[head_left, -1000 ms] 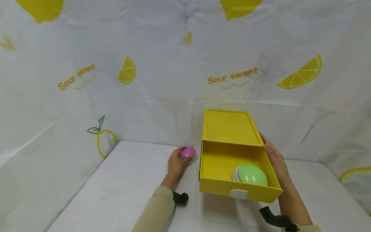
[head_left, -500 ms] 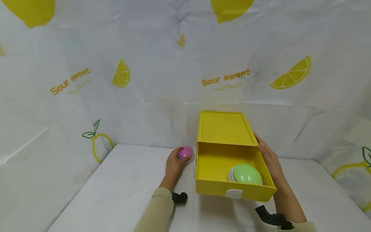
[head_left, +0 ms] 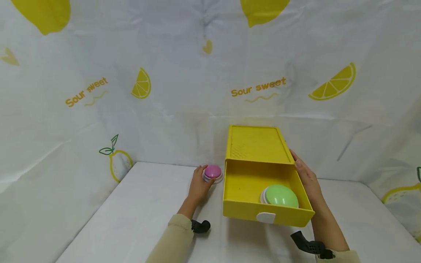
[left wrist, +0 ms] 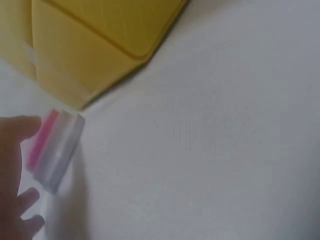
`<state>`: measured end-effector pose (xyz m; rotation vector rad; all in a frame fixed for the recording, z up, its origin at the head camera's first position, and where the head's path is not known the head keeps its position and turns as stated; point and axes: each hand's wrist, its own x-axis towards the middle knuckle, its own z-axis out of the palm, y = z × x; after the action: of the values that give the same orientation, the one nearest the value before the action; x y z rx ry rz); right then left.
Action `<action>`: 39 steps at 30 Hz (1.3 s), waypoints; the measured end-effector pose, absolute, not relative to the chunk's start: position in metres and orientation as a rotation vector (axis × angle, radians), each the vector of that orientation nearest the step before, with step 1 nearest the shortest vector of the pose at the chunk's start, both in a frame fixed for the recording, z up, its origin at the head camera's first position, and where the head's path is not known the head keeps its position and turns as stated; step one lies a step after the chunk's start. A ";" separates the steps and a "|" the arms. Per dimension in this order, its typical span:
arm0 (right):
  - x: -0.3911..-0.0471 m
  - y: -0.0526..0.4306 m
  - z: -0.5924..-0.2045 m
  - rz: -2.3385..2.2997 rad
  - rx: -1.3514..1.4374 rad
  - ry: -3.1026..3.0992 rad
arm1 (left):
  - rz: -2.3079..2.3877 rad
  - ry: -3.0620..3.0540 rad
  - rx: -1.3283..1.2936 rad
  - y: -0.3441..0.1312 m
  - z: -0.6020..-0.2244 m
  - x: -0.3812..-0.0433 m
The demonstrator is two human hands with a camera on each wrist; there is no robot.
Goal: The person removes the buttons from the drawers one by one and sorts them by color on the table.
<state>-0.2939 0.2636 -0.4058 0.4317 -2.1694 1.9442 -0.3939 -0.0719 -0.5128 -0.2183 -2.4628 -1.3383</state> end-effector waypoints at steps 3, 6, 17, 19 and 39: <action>-0.296 0.265 -0.404 1.960 0.415 -2.173 | -1.292 -2.424 -0.252 -0.071 -0.497 -0.384; -0.297 0.266 -0.403 1.974 0.418 -2.169 | -1.323 -2.388 -0.318 -0.070 -0.476 -0.372; -0.297 0.272 -0.404 1.962 0.500 -2.141 | -1.433 -2.279 -0.501 -0.058 -0.396 -0.312; -0.298 0.273 -0.405 1.983 0.522 -2.119 | -1.421 -2.266 -0.539 -0.055 -0.384 -0.303; -0.300 0.269 -0.411 2.022 0.538 -2.106 | -1.067 -2.557 -1.068 -0.011 -0.317 -0.269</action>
<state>-0.3001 0.2695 -0.4107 0.5376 -2.1058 2.0221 -0.2692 -0.0112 -0.3168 -1.0682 -2.5570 -1.0670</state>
